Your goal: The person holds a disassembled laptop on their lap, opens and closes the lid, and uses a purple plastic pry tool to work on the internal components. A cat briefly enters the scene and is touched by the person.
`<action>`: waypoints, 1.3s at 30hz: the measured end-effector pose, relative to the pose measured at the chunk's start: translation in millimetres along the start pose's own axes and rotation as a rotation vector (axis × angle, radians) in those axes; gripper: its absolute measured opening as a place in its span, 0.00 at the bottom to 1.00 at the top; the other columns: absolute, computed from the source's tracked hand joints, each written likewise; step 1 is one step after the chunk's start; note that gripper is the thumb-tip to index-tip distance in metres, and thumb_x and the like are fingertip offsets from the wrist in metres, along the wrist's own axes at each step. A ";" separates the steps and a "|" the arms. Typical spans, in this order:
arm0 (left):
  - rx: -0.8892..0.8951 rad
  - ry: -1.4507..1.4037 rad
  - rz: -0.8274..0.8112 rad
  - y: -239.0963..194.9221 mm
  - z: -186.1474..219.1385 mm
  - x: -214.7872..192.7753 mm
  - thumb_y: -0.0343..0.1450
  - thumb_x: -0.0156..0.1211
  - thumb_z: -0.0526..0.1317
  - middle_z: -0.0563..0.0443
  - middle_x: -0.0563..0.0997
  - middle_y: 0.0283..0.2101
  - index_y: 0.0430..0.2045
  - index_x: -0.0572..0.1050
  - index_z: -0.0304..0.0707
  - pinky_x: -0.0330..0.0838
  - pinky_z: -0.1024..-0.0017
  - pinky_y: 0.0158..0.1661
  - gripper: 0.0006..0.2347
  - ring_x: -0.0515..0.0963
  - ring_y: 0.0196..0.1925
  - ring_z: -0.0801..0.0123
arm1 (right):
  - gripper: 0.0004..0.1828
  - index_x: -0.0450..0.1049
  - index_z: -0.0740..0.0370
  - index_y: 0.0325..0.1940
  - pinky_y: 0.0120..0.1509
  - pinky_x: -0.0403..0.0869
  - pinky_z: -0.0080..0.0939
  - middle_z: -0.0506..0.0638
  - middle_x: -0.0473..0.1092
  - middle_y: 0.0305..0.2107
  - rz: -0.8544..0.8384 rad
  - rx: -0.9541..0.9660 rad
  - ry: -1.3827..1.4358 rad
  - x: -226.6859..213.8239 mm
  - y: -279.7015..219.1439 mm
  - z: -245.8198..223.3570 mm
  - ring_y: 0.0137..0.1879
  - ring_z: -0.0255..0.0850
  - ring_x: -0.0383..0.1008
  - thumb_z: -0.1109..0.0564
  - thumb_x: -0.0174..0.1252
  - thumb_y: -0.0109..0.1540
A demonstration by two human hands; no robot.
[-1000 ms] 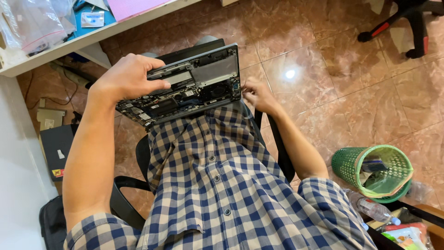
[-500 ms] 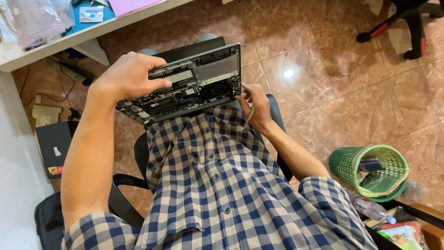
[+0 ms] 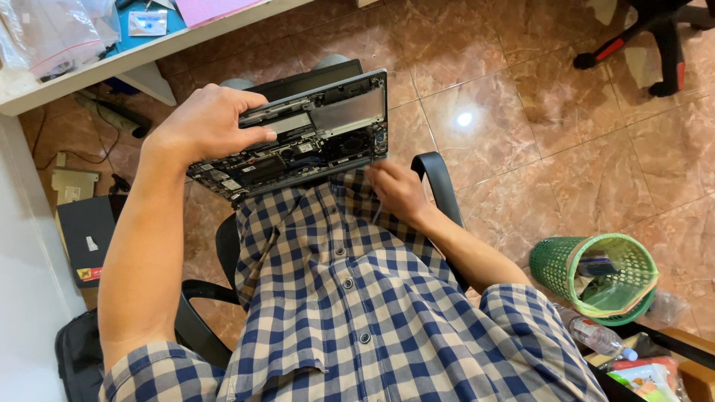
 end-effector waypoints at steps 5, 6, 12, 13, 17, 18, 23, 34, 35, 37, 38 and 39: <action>0.000 -0.004 -0.001 0.2 -7.9 2.2 0.62 0.61 0.52 0.49 0.75 0.19 0.20 0.73 0.47 0.67 0.62 0.34 0.11 0.75 0.27 0.49 | 0.06 0.73 0.57 0.38 0.33 0.70 0.35 0.50 0.69 0.33 -0.126 -0.199 -0.312 -19.1 -12.5 -7.0 0.32 0.42 0.72 0.61 0.51 0.59; 0.002 -0.006 -0.001 -0.1 -6.6 2.0 0.62 0.61 0.52 0.49 0.75 0.19 0.20 0.73 0.47 0.67 0.62 0.34 0.11 0.75 0.27 0.49 | 0.06 0.73 0.57 0.38 0.33 0.70 0.35 0.50 0.69 0.33 -0.127 -0.199 -0.315 -26.6 -3.6 -13.2 0.32 0.42 0.72 0.61 0.51 0.59; 0.006 0.023 0.004 -7.7 8.2 -0.1 0.61 0.61 0.49 0.48 0.74 0.18 0.19 0.72 0.46 0.65 0.61 0.33 0.10 0.74 0.26 0.47 | 0.21 0.59 0.70 0.54 0.34 0.70 0.57 0.63 0.71 0.30 -0.219 0.323 0.012 -32.0 4.8 49.2 0.35 0.60 0.71 0.71 0.45 0.56; -0.004 0.020 -0.006 -9.7 9.0 1.1 0.61 0.61 0.50 0.48 0.74 0.18 0.19 0.72 0.46 0.65 0.61 0.32 0.10 0.75 0.26 0.48 | 0.23 0.59 0.69 0.56 0.36 0.72 0.50 0.61 0.70 0.32 -0.165 0.387 0.129 -32.7 8.6 61.4 0.34 0.56 0.73 0.72 0.47 0.56; 0.003 0.033 -0.007 -11.5 8.7 0.5 0.61 0.61 0.51 0.48 0.75 0.18 0.20 0.73 0.48 0.66 0.59 0.34 0.10 0.76 0.29 0.49 | 0.22 0.68 0.57 0.54 0.31 0.71 0.34 0.51 0.70 0.29 -0.390 0.500 0.337 -9.3 27.3 67.8 0.29 0.42 0.72 0.66 0.54 0.56; 0.003 0.036 -0.006 -13.2 10.3 -0.7 0.61 0.61 0.51 0.48 0.75 0.18 0.20 0.73 0.48 0.66 0.59 0.34 0.10 0.76 0.29 0.49 | 0.22 0.68 0.57 0.54 0.31 0.71 0.34 0.51 0.70 0.29 -0.387 0.499 0.338 -5.0 23.5 75.8 0.29 0.42 0.72 0.66 0.54 0.56; 0.007 0.023 -0.039 -20.2 8.9 1.6 0.60 0.61 0.46 0.49 0.76 0.20 0.20 0.74 0.49 0.67 0.63 0.33 0.06 0.76 0.27 0.51 | 0.19 0.70 0.56 0.45 0.33 0.69 0.32 0.46 0.70 0.25 -0.467 0.590 0.402 17.4 3.3 90.3 0.26 0.37 0.68 0.63 0.63 0.51; 0.004 0.015 -0.068 -31.4 20.6 1.7 0.60 0.62 0.47 0.51 0.77 0.19 0.21 0.75 0.50 0.69 0.65 0.32 0.06 0.77 0.25 0.54 | 0.13 0.69 0.55 0.33 0.35 0.70 0.38 0.46 0.70 0.24 -0.334 0.321 0.138 10.3 15.8 69.7 0.30 0.43 0.70 0.58 0.66 0.50; -0.010 0.022 -0.079 -33.6 17.5 3.4 0.60 0.62 0.48 0.50 0.79 0.21 0.21 0.76 0.49 0.69 0.65 0.33 0.07 0.78 0.27 0.53 | 0.12 0.68 0.56 0.32 0.35 0.70 0.41 0.48 0.70 0.24 -0.354 0.313 0.117 11.0 17.8 66.1 0.31 0.45 0.70 0.58 0.65 0.50; -0.005 0.026 -0.086 -32.8 18.5 6.1 0.59 0.63 0.48 0.49 0.79 0.22 0.23 0.76 0.48 0.69 0.63 0.33 0.08 0.78 0.28 0.52 | 0.14 0.66 0.58 0.34 0.36 0.69 0.46 0.52 0.69 0.24 -0.408 0.305 0.127 12.5 24.8 58.4 0.33 0.51 0.70 0.60 0.64 0.50; 0.006 0.030 -0.092 -32.9 19.8 7.9 0.59 0.63 0.48 0.49 0.80 0.23 0.24 0.76 0.48 0.69 0.62 0.33 0.09 0.78 0.29 0.51 | 0.15 0.64 0.60 0.35 0.38 0.69 0.51 0.56 0.68 0.25 -0.460 0.297 0.132 14.3 27.6 53.8 0.35 0.56 0.70 0.62 0.63 0.51; 0.002 0.026 -0.090 -34.3 18.7 9.5 0.59 0.63 0.48 0.49 0.80 0.23 0.24 0.76 0.48 0.69 0.62 0.33 0.09 0.78 0.29 0.51 | 0.15 0.64 0.60 0.35 0.38 0.69 0.51 0.56 0.68 0.25 -0.465 0.295 0.133 15.1 27.5 52.2 0.35 0.56 0.70 0.62 0.63 0.51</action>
Point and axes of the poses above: each hand's wrist, its own y-axis towards the middle knuckle, its own x-axis out of the palm, z = x × y, the point moved 9 cm from there along y, towards the middle knuckle
